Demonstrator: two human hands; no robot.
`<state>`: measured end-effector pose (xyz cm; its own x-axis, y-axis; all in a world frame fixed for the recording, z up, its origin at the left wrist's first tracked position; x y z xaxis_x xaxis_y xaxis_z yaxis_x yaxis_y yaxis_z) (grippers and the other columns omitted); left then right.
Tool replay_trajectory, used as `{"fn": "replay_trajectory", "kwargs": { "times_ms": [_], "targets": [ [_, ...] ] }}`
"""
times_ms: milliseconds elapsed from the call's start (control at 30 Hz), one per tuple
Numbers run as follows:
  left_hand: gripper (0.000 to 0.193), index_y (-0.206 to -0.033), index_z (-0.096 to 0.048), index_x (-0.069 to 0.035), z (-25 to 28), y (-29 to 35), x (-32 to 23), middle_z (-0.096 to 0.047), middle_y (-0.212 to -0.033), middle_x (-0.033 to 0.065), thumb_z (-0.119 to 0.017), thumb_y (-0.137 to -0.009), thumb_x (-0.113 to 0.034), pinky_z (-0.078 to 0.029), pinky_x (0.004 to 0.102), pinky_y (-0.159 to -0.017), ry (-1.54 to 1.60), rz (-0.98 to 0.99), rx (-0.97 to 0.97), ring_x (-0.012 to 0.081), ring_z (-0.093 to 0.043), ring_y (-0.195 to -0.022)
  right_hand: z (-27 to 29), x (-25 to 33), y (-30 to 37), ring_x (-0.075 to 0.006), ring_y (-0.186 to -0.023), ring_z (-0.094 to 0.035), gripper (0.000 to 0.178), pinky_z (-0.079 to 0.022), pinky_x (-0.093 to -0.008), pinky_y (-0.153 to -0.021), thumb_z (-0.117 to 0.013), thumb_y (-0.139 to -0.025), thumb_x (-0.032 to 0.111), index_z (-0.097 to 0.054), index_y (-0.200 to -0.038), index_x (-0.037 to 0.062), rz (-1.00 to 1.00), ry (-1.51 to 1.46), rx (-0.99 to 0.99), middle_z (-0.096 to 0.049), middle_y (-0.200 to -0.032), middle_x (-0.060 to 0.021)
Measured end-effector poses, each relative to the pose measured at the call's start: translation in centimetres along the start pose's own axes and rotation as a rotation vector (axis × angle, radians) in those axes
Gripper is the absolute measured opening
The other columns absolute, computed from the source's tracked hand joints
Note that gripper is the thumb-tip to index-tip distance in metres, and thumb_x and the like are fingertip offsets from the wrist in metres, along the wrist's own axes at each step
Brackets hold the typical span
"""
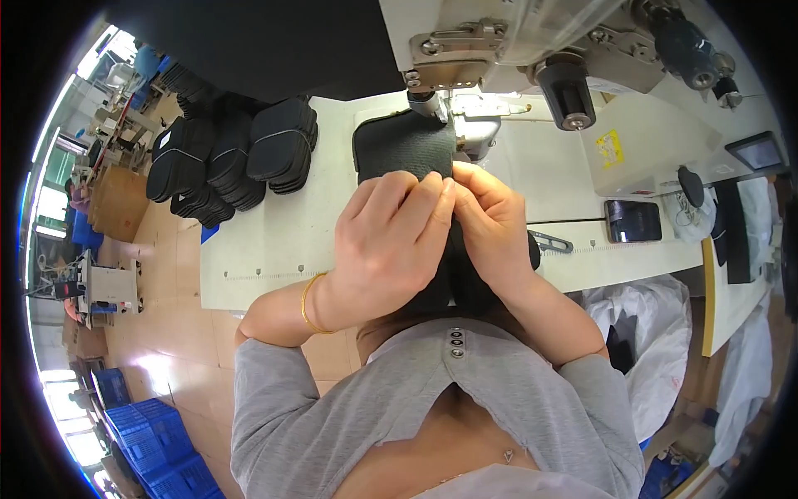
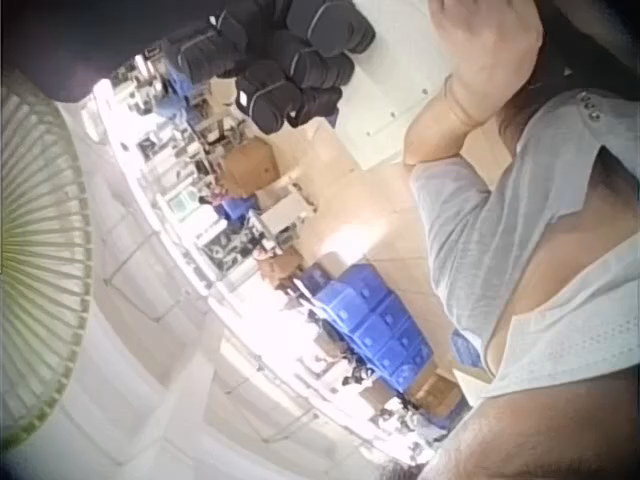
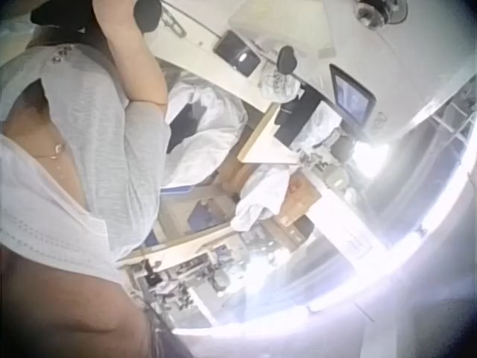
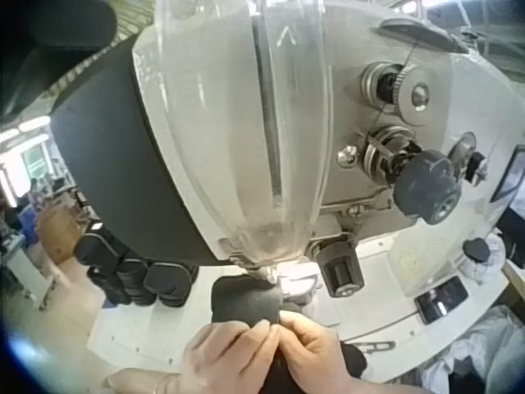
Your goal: Stitching black fabric components of a shoe using an industrial sewing machine.
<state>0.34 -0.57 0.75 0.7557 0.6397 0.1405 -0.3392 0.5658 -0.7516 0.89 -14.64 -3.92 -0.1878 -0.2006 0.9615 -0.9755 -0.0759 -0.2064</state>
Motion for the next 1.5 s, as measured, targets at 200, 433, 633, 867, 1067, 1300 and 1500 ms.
{"fn": "replay_trajectory", "kwargs": {
  "times_ms": [200, 433, 633, 867, 1067, 1300, 1500],
  "targets": [
    [0.037, -0.092, -0.067, 0.006, -1.4, -1.1, 1.2, -0.060, -0.090, 0.0086, -0.066, -0.058, -0.006, -0.047, 0.0309, -0.063, -0.041, -0.048, -0.046, 0.0203, -0.056, -0.080, 0.2, -0.2, -1.1, 0.0002, -0.068, -0.047, 0.020, -0.038, -0.0175, -0.058, -0.055, -0.100, 0.009, -0.066, -0.113, -0.0021, 0.003, -0.065, -0.021, -0.061, -0.080, 0.0048],
    [0.030, -0.087, -0.066, 0.003, -2.5, -1.7, 1.6, -0.058, -0.086, 0.0066, -0.066, -0.059, -0.008, -0.046, 0.0318, -0.064, -0.051, -0.006, -0.063, 0.0199, -0.055, -0.080, 0.6, -0.7, -1.7, 0.0002, -0.067, -0.047, 0.021, -0.038, -0.0183, -0.057, -0.054, -0.098, 0.007, -0.067, -0.112, -0.0030, 0.042, -0.111, -0.051, -0.060, -0.077, 0.0058],
    [0.038, -0.096, -0.068, 0.002, -2.5, -1.0, 1.9, -0.064, -0.096, 0.0087, -0.071, -0.060, -0.008, -0.049, 0.0339, -0.069, 0.031, 0.051, -0.068, 0.0227, -0.060, -0.085, 0.7, -0.3, -1.6, -0.0006, -0.069, -0.048, 0.021, -0.040, -0.0190, -0.058, -0.054, -0.098, 0.007, -0.066, -0.112, -0.0036, 0.015, -0.088, -0.047, -0.060, -0.078, 0.0051],
    [0.036, -0.108, -0.068, 0.003, -0.6, 0.7, 3.1, -0.066, -0.109, 0.0138, -0.077, -0.076, -0.009, -0.050, 0.0378, -0.089, 0.403, 0.300, -0.091, 0.0318, -0.063, -0.101, 0.7, -0.2, -1.7, -0.0058, -0.085, -0.060, 0.023, -0.050, -0.0211, -0.074, -0.055, -0.100, 0.008, -0.065, -0.116, -0.0048, 0.007, -0.197, -0.010, -0.067, -0.097, -0.0023],
    [0.059, -0.141, -0.042, 0.004, -2.4, 2.8, 4.7, -0.057, -0.128, 0.0165, -0.069, -0.091, -0.014, -0.043, 0.0366, -0.104, 0.709, 0.819, -0.232, 0.0275, -0.054, -0.119, 0.8, 0.2, -1.6, -0.0075, -0.087, -0.063, 0.025, -0.052, -0.0221, -0.078, -0.055, -0.099, 0.008, -0.065, -0.118, -0.0048, -0.010, -0.134, 0.009, -0.069, -0.100, -0.0043],
    [0.039, -0.130, -0.048, 0.005, -3.3, 2.4, 5.6, -0.060, -0.121, 0.0096, -0.059, -0.097, -0.012, -0.046, 0.0318, -0.100, 1.608, 1.258, -0.206, 0.0179, -0.056, -0.116, 1.1, -0.1, -1.6, -0.0066, -0.080, -0.063, 0.023, -0.051, -0.0227, -0.071, -0.056, -0.100, 0.012, -0.068, -0.109, -0.0053, 0.017, -0.135, -0.011, -0.070, -0.089, -0.0033],
    [0.028, -0.122, -0.054, 0.003, -3.8, 2.3, 5.5, -0.064, -0.113, 0.0092, -0.056, -0.097, -0.010, -0.052, 0.0314, -0.090, 1.876, 1.353, -0.182, 0.0169, -0.063, -0.104, 6.0, -1.5, 0.5, -0.0270, -0.086, -0.061, 0.040, -0.049, -0.0371, -0.079, -0.069, -0.090, 0.030, -0.066, -0.110, -0.0044, 0.325, 0.953, -0.117, -0.061, -0.092, -0.0128]
  ]
}}
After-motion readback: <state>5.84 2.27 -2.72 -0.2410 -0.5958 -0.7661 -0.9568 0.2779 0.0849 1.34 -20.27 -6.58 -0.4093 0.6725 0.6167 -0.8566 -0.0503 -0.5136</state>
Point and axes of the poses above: each hand's wrist, its own y-axis away from the middle knuckle, its own z-axis out of the back of the hand, x = y × z, the point moved 1 cm from there along -y, towards the middle knuckle
